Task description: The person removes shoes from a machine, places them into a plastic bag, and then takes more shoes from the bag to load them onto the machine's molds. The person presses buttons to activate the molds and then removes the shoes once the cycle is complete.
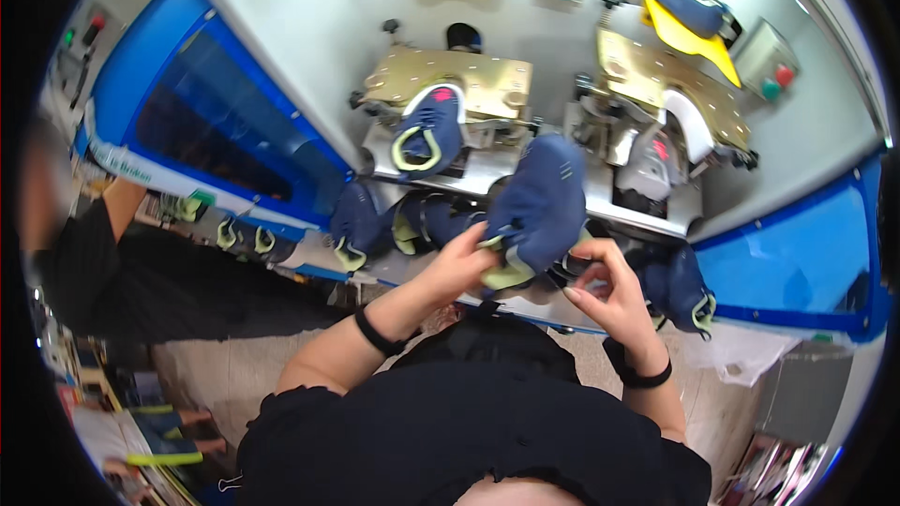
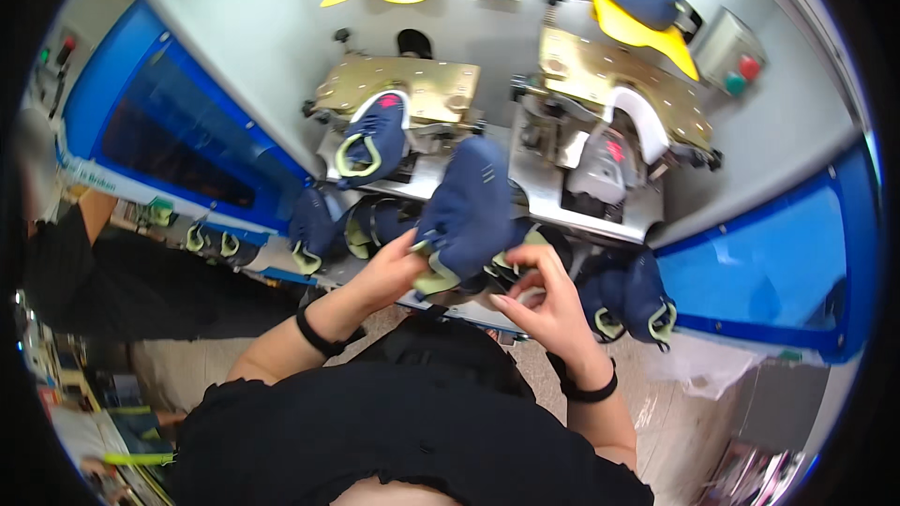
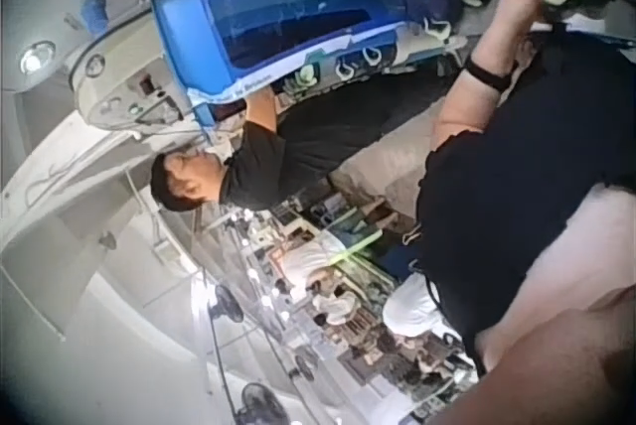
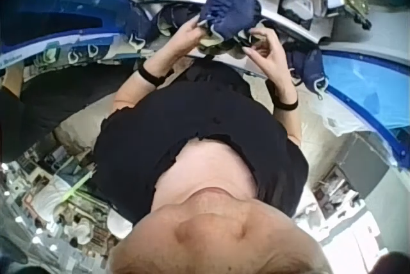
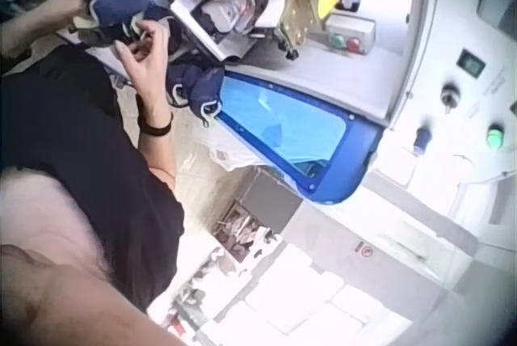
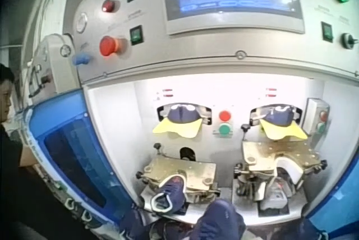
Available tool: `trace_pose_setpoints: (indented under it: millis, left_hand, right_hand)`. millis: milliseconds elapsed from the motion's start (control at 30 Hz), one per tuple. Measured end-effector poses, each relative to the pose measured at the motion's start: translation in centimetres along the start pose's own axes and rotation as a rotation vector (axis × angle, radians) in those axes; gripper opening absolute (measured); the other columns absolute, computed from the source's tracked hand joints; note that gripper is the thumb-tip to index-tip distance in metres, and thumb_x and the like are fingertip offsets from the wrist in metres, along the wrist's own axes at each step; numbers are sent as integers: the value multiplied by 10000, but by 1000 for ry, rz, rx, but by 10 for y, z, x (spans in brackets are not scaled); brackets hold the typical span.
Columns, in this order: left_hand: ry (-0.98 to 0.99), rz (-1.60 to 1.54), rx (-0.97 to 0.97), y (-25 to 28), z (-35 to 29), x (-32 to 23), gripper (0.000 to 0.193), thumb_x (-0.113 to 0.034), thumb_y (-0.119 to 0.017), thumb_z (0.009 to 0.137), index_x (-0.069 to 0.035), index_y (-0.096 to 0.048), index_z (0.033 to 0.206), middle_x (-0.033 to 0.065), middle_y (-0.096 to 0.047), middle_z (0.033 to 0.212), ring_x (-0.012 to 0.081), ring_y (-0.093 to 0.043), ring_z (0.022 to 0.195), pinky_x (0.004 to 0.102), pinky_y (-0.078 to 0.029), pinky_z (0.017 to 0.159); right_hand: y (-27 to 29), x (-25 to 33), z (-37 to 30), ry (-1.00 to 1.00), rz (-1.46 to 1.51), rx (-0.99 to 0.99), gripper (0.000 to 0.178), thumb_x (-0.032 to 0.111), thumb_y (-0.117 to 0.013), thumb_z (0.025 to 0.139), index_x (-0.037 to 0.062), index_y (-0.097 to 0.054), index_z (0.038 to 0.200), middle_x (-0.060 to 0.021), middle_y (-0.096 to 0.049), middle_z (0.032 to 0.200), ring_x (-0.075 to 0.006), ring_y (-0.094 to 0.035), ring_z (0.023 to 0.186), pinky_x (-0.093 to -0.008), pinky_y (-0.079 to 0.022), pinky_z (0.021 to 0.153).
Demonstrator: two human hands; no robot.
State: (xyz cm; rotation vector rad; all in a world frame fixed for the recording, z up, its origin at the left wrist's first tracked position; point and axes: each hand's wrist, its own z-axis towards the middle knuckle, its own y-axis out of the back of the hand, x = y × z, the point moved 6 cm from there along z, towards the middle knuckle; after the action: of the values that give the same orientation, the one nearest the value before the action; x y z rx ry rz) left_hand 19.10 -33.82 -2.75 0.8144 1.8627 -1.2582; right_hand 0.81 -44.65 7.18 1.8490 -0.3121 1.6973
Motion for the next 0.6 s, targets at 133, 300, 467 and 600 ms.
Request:
trace_pose_setpoints:
  millis: [133, 300, 467, 600]
  left_hand:
    - [-105, -40, -481, 125, -105, 0, 512, 7, -520, 837, 0, -451, 1344, 85, -549, 1240, 175, -562, 1117, 320, -472, 955]
    - [-26, 55, -890, 248, -162, 4, 322, -147, -515, 914, -16, -519, 1209, 86, -632, 1020, 196, -653, 860, 337, -565, 687]
    - [121, -23, -985, 299, -150, -5, 419, -342, -597, 876, 18, -576, 1087, 107, -626, 855, 203, -647, 658, 289, -555, 519]
    - [182, 62, -945, 284, -133, -15, 443, -364, -590, 867, 5, -572, 1112, 122, -625, 885, 209, -650, 651, 291, -549, 482]
  right_hand:
    - [-11, -61, 2, -232, 149, -70, 212, 136, -709, 860, 57, -621, 1036, 16, -609, 889, -49, -580, 744, -189, -463, 587]
    - [-59, -46, 37, -181, 176, -17, 136, 143, -680, 891, 54, -638, 986, 25, -619, 828, -46, -558, 701, -198, -447, 595]
    - [-185, -2, 81, 451, -452, 383, 131, 174, -681, 826, 72, -631, 891, -90, -598, 891, -279, -594, 854, -368, -497, 726]
    - [-268, -32, 144, 728, -823, 245, 525, 226, -768, 691, -5, -562, 1115, -113, -566, 1138, -301, -533, 1116, -390, -451, 973]
